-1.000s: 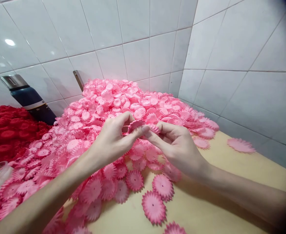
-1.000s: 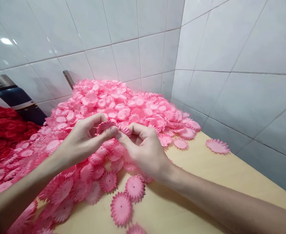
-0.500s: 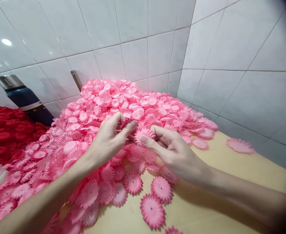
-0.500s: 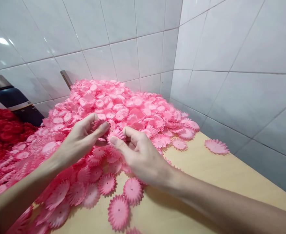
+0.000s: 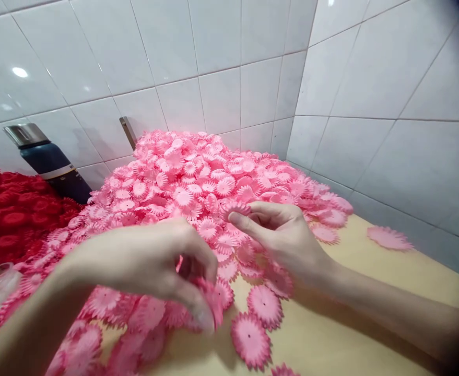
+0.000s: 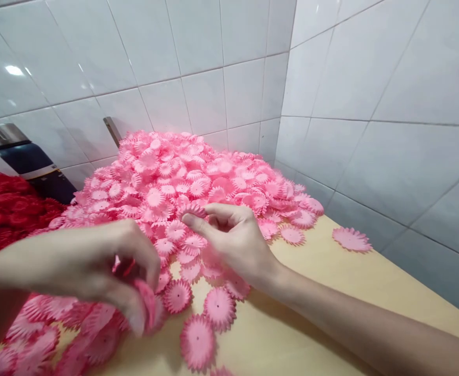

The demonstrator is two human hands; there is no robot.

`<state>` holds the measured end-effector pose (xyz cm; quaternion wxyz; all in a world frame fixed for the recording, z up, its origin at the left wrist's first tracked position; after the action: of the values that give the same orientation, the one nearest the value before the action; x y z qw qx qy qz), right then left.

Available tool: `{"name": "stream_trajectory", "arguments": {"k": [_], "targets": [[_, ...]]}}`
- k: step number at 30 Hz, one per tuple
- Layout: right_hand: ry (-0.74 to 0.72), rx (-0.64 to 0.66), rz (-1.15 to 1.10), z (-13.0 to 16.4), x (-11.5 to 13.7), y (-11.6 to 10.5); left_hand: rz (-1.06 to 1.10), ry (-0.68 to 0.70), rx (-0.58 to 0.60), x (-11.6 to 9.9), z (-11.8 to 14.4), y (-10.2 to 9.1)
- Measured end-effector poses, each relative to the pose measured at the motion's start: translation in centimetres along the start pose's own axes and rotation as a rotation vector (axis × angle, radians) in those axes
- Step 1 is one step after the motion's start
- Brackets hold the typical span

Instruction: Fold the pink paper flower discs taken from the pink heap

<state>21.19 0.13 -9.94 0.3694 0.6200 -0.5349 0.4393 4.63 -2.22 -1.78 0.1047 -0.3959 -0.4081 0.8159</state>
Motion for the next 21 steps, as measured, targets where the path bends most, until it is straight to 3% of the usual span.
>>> {"name": "stream_trajectory", "arguments": {"k": [1,5,8,11,16,21], "targets": [[0.013,0.000,-0.005,0.2,0.0,0.1,-0.044,-0.003,0.063,-0.4,0.0,0.9],[0.024,0.045,-0.051,0.7,0.4,0.4,-0.177,-0.088,0.094,-1.0,-0.4,3.0],[0.037,0.122,-0.116,0.7,0.4,0.3,-0.237,-0.110,0.112,-1.0,-0.7,3.5],[0.087,0.100,-0.121,0.5,0.0,0.1,-0.281,-0.122,0.119,-1.0,-0.7,3.3],[0.134,0.057,-0.142,0.2,-0.5,0.3,-0.260,-0.139,0.023,-0.7,-0.8,2.3],[0.119,0.043,-0.071,0.2,-0.3,0.2,-0.194,-0.124,-0.201,0.0,-1.6,1.2]]}}
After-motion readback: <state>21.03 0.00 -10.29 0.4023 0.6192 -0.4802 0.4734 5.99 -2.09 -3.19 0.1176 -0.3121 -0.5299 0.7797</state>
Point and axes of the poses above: each hand's wrist, its own z-axis away from the middle knuckle, its own y-axis out of the palm, x = y × z, the point moved 3 cm from there along -z, towards the middle knuckle, and after that the axes turned 2 degrees about x, right-handed, at the moved point
